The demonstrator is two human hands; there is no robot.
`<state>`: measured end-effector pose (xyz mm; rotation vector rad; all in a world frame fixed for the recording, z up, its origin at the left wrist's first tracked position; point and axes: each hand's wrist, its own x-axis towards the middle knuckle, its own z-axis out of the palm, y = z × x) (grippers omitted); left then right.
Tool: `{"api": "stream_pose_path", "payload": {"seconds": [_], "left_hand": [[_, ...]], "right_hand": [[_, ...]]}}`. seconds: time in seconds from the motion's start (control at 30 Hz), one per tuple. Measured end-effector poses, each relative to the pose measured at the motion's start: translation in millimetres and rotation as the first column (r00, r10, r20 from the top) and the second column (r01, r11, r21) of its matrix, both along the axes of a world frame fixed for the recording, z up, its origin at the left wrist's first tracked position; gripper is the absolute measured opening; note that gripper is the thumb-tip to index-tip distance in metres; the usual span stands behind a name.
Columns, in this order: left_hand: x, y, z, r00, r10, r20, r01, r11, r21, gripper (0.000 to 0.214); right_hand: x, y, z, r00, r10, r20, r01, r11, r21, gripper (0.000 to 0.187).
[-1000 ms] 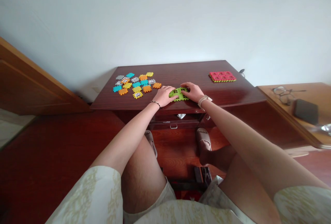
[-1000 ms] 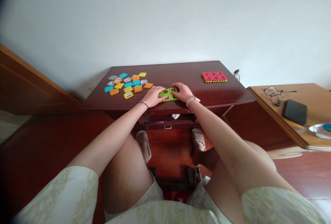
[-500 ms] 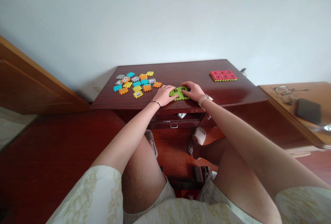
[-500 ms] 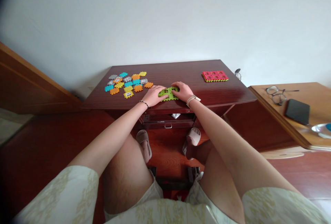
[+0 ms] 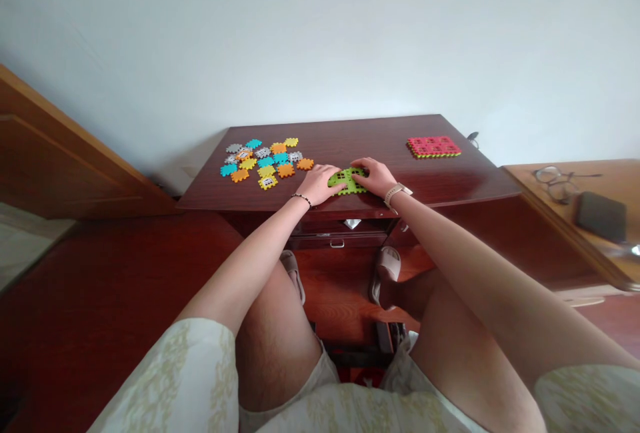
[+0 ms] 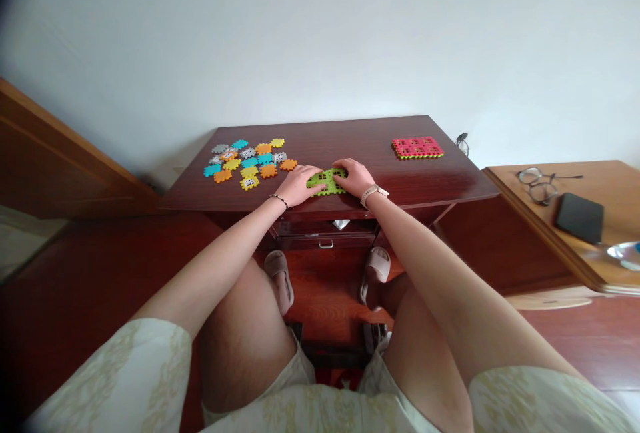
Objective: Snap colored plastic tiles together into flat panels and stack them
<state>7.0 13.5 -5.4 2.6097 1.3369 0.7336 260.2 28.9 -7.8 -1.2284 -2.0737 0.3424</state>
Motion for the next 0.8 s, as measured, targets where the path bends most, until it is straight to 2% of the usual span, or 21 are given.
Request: {"api": "stream_pose_path", "payload": {"seconds": [0.8], "left_hand": [[-0.5,-0.6,1.2,1.0,-0.007,0.013,0.007,1.0,0.006,0.048]], "right_hand": [[-3.0,-2.1,3.5,0.999,0.008,0.041,-0.009,1.0,0.023,0.032]]}}
